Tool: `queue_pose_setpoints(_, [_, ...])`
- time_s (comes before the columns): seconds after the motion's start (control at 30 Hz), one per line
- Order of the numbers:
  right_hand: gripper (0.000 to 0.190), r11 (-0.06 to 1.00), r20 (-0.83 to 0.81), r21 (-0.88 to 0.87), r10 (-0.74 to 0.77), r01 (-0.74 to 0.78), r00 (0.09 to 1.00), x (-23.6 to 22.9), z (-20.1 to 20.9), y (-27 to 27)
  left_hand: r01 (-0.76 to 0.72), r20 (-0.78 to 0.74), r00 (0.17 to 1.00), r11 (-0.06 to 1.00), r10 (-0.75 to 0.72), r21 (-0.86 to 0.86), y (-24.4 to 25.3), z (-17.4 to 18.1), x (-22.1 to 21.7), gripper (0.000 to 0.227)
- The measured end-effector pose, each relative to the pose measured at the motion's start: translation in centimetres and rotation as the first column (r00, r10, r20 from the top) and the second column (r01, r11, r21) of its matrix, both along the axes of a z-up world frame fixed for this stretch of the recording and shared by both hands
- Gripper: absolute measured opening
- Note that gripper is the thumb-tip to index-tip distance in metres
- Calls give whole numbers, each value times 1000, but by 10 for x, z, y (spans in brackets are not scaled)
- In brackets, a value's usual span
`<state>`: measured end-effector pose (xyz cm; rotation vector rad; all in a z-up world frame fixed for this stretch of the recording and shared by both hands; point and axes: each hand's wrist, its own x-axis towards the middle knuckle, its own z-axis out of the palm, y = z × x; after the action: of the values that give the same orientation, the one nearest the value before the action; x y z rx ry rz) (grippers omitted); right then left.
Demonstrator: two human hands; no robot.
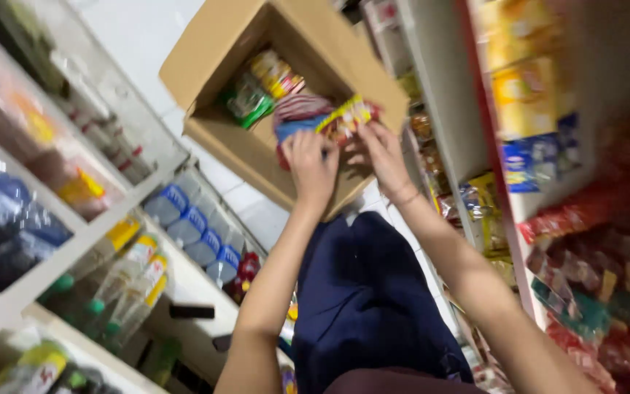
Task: Stocking and organizing beverage and snack products on shelves, including wiping items and scanning barcodes.
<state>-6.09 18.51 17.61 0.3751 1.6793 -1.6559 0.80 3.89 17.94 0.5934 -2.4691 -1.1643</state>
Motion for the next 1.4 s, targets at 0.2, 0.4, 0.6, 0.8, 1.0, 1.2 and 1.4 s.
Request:
queue_pose_setpoints(0.2, [33, 879, 47, -169, -445, 446, 894, 32, 127, 52, 418, -174, 847, 832, -502, -366, 48, 129, 18, 19])
queue_pose_setpoints(0.4, [23, 918, -415, -125, -392, 376, 821, 78, 193, 142, 686, -378, 597, 695, -708, -217, 88, 253, 9, 45])
queue_pose_setpoints(0.6, [22, 976, -547, 187, 12, 108, 837, 137, 265, 214, 762, -346, 627, 457, -698, 458, 148, 291, 13, 16])
queue_pose_setpoints(0.8, [33, 943, -753, 141, -95, 301, 652, 214, 290, 285, 894, -533, 392, 175, -750, 411, 232, 344, 48, 7])
queue_pose_setpoints(1.0, [15, 783, -764, 186, -265, 594, 588, 302, 283, 357, 987, -638, 114, 15, -762, 158, 337, 363, 91, 12])
queue_pose_setpoints(1.2, [18, 579, -718, -151, -622, 801, 314, 386, 282, 427, 977, -664, -104, -200, -740, 70, 433, 409, 136, 27])
queue_pose_setpoints(1.4, [33, 236, -83, -718, -963, 654, 257, 458, 268, 496, 942, -526, -192, -305, -829, 138, 513, 399, 183, 50])
